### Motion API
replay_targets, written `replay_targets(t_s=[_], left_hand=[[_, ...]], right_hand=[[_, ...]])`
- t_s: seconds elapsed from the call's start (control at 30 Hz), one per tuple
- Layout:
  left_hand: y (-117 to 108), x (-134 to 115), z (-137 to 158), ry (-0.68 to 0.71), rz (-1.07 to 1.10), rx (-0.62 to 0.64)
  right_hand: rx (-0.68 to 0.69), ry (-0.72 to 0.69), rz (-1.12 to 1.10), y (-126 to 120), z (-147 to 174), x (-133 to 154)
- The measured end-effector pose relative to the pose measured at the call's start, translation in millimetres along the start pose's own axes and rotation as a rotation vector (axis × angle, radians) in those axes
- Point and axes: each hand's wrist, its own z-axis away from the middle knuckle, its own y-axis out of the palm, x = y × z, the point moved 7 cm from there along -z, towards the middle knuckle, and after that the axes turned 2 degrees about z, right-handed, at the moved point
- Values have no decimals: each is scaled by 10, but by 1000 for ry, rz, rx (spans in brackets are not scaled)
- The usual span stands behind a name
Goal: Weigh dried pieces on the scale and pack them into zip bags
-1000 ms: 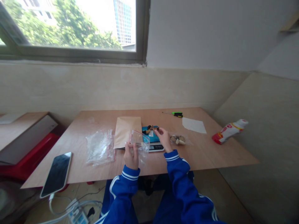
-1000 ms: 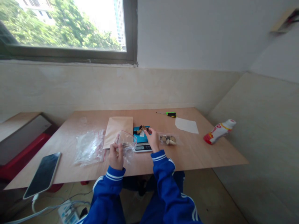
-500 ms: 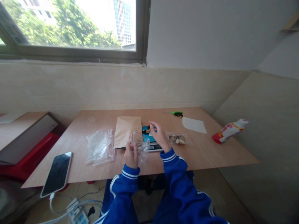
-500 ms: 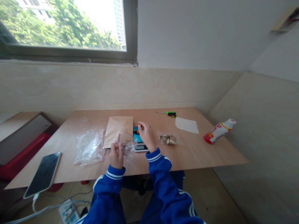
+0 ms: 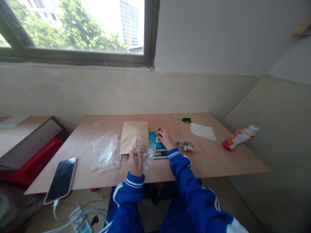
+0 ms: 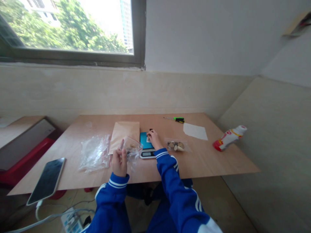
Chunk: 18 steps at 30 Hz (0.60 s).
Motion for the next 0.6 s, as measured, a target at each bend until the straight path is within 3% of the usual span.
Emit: replay_targets(t_s=[0.17, 0.37, 0.43, 0.5, 0.6], left_hand=[[36, 19, 35, -31, -12, 24], [68, 64, 67, -67, 7, 58], [68, 69, 67, -76, 24, 58], [63, 55, 68, -69, 56, 54], [47, -3, 78, -26, 138, 54]], right_hand=[[-83, 38, -193, -211, 53, 59], [-74, 72, -555, -387, 205, 566], [65, 123, -797, -370, 283, 789], [298, 189, -983, -282, 378, 1009], [546, 256, -972, -157, 494, 1177]])
